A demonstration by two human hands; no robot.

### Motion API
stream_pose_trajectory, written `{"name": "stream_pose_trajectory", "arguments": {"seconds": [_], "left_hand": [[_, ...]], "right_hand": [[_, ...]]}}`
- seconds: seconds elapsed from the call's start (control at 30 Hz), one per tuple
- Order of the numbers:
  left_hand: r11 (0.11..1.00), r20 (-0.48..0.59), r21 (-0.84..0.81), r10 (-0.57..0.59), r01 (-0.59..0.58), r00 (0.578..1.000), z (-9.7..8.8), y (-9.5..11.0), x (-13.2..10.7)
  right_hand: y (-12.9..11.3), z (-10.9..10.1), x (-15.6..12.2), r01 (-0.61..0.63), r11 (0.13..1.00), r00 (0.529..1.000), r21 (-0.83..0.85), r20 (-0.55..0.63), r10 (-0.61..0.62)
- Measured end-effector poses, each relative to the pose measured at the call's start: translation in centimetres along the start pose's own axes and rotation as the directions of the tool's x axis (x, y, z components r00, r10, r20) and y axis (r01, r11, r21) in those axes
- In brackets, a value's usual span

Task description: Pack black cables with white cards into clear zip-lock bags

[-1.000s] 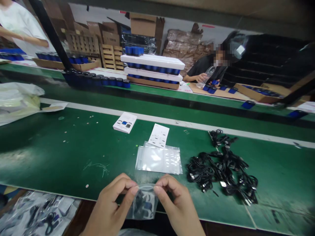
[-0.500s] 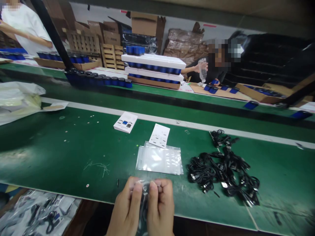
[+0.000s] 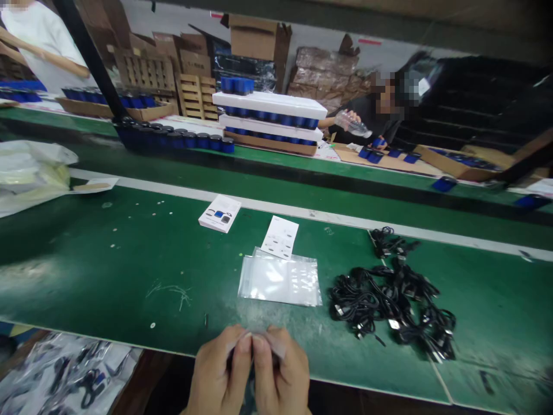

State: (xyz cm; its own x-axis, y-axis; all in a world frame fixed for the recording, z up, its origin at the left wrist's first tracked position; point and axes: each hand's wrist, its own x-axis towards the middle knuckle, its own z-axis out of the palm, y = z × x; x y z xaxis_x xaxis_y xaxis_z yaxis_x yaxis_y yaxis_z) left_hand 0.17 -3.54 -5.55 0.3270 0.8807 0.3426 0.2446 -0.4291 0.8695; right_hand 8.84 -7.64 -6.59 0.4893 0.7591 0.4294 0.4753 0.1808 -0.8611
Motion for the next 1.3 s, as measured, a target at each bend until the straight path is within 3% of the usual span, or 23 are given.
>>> {"name": "stream_pose_trajectory", "arguments": {"seconds": [0.13, 0.27, 0.37, 0.47, 0.7, 0.87, 1.03, 1.17, 1.3], "left_hand": [[0.999, 0.136, -0.028, -0.029, 0.033, 0.99, -1.4, 0.0, 1.3], [0.987, 0.29, -0.03, -0.145, 0.16, 0.946, -2.7, 0.2, 2.3], [0.968, 0.352, -0.058, -0.208, 0.243, 0.913, -3.2, 0.6, 2.6], [0.966, 0.407, -0.073, -0.197, 0.247, 0.892, -3.5, 0.9, 2.7], [0.983, 0.421, -0.006, -0.165, 0.184, 0.892, -3.5, 1.2, 2.8], [0.989, 0.417, 0.02, -0.143, 0.148, 0.897, -3.1, 1.6, 2.6], [0.991, 0.39, 0.077, -0.132, 0.111, 0.911, -3.4, 0.8, 2.4], [0.986, 0.341, 0.099, -0.162, 0.136, 0.926, -3.7, 0.1, 2.5], [0.978, 0.322, 0.061, -0.207, 0.198, 0.924, -5.1, 0.1, 2.6]], "right_hand": [[-0.4, -1.5, 1.3, -0.155, 0.978, 0.985, 0.139, 0.101, 0.142], [-0.6, -3.2, 2.4, -0.23, 0.964, 0.949, 0.136, 0.252, 0.191], [-0.7, -3.6, 2.5, -0.247, 0.955, 0.943, 0.165, 0.268, 0.198], [-0.8, -3.5, 2.4, -0.243, 0.951, 0.947, 0.188, 0.258, 0.191], [-0.8, -3.3, 2.5, -0.22, 0.956, 0.938, 0.193, 0.31, 0.153], [-1.2, -3.1, 2.7, -0.131, 0.983, 0.955, 0.129, 0.281, 0.09], [-1.0, -3.0, 2.6, -0.116, 0.991, 0.956, 0.064, 0.277, 0.095], [-0.8, -3.4, 2.5, -0.144, 0.989, 0.912, 0.042, 0.392, 0.116], [-1.4, -3.6, 3.2, -0.042, 0.999, 0.84, -0.002, 0.541, 0.036]]}}
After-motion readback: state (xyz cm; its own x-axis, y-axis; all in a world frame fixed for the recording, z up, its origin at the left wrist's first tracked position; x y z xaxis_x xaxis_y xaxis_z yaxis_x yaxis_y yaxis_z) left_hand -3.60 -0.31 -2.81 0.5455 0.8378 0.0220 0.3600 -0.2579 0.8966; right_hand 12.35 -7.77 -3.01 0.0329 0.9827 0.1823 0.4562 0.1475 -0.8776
